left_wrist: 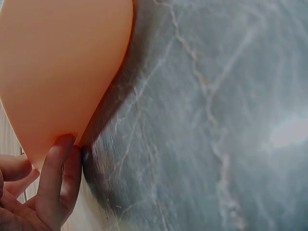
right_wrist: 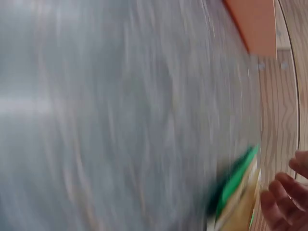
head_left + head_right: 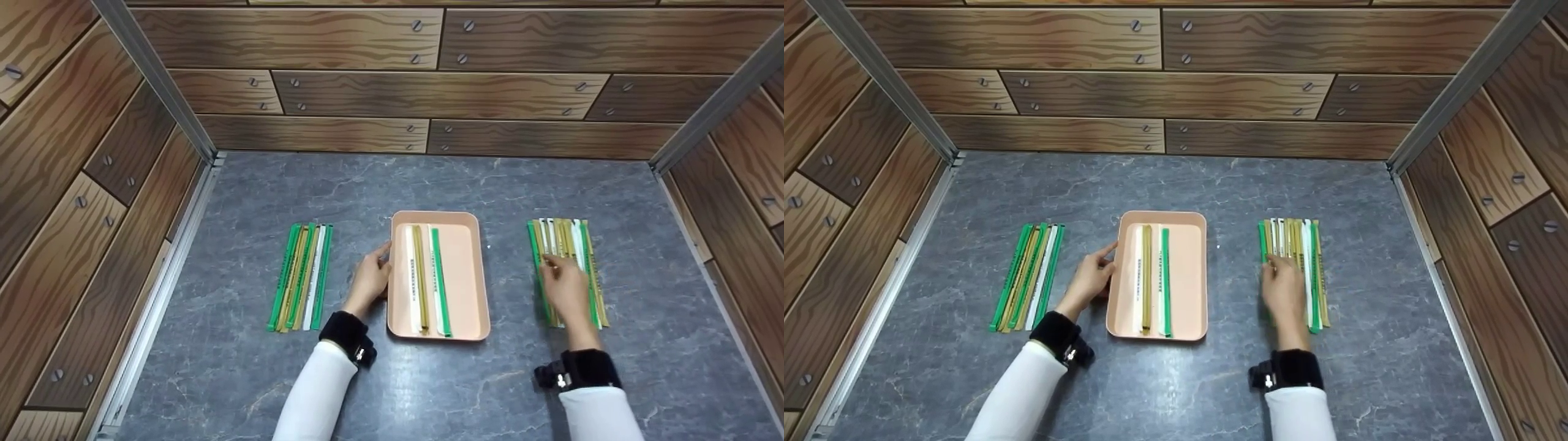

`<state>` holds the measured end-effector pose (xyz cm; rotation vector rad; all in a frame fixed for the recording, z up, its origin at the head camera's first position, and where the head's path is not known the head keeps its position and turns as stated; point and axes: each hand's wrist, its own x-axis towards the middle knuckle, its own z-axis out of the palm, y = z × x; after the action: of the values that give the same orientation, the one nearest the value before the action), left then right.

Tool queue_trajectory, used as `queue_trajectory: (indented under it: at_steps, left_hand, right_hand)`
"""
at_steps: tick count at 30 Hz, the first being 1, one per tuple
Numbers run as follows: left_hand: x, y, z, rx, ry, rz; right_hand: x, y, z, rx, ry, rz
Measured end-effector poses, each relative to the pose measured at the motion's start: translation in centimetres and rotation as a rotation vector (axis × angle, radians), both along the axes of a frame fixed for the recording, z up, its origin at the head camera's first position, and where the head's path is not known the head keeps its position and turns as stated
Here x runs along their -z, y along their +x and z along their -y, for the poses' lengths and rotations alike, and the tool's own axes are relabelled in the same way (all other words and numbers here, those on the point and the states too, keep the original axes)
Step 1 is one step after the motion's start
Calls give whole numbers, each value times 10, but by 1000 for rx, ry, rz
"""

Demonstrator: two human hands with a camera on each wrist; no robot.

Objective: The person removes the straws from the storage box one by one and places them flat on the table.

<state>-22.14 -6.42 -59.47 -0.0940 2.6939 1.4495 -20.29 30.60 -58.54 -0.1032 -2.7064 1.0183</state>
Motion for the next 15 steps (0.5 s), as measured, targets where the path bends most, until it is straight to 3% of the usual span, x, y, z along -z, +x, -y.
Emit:
queue_trajectory:
  at_steps: [4,8,15]
  left_hand:
    - [0,0,0,6,-1,2]
    - [0,1,0,9,4,-10]
    - [-1,1,-1,14,29,-4]
  right_hand:
    - [6,-4,22,-144,-32,53]
    - [12,-6,42,-192,-72,122]
    - [17,-8,69,-247,-389,291]
